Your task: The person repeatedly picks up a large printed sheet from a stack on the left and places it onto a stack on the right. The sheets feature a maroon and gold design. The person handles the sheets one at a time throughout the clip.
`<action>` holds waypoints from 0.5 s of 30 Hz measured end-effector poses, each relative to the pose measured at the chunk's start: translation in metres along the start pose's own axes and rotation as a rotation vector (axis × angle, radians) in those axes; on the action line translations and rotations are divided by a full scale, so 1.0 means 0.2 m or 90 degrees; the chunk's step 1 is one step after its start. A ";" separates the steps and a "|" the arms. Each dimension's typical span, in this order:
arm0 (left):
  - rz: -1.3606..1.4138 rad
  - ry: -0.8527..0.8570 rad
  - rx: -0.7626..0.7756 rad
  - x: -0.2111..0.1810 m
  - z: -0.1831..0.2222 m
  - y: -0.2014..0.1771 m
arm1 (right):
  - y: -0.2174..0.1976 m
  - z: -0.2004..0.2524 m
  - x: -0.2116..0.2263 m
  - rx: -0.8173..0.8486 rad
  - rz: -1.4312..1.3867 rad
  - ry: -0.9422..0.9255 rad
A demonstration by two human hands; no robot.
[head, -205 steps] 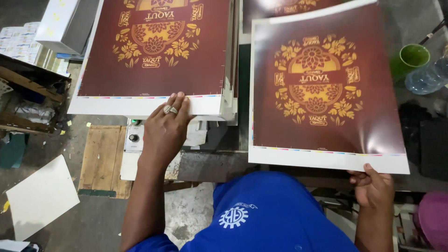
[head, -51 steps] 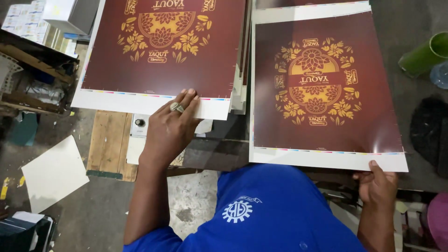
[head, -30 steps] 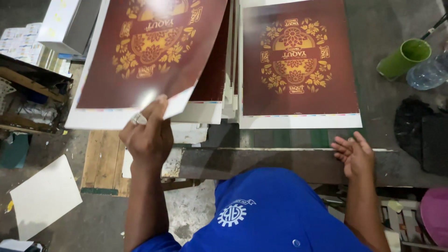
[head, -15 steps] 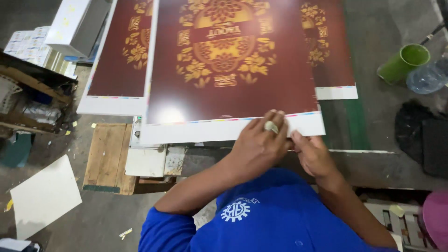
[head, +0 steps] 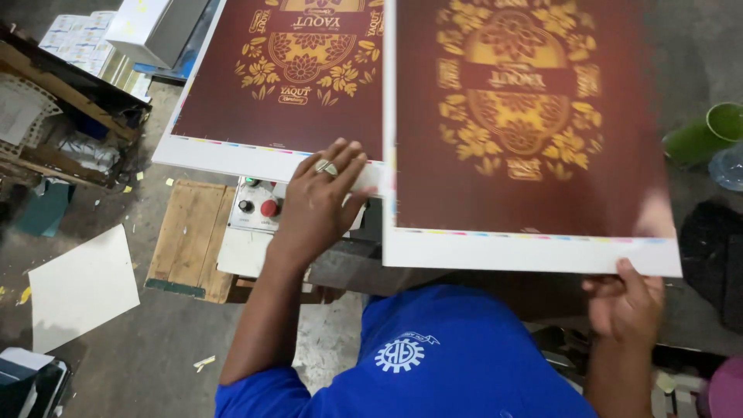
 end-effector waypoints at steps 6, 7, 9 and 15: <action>-0.122 0.035 0.043 0.05 0.03 0.09 | -0.42 0.10 -0.09 -0.067 -0.002 0.026; -0.120 0.037 0.046 0.07 0.03 0.09 | -0.43 0.11 -0.10 -0.071 -0.002 0.027; -0.186 0.052 0.032 0.08 0.04 0.10 | -0.48 0.15 -0.11 -0.090 0.014 0.033; -0.124 0.074 -0.113 0.01 -0.01 -0.11 | -0.68 0.24 -0.28 -0.118 0.039 0.062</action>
Point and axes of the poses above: each hand's wrist, its own z-axis away from the middle knuckle, its own y-axis out of the palm, x = y × z, the point moved 10 cm from there along -z, towards the middle knuckle, and after that the axes turned 11 degrees about z, right-handed, at the moved point
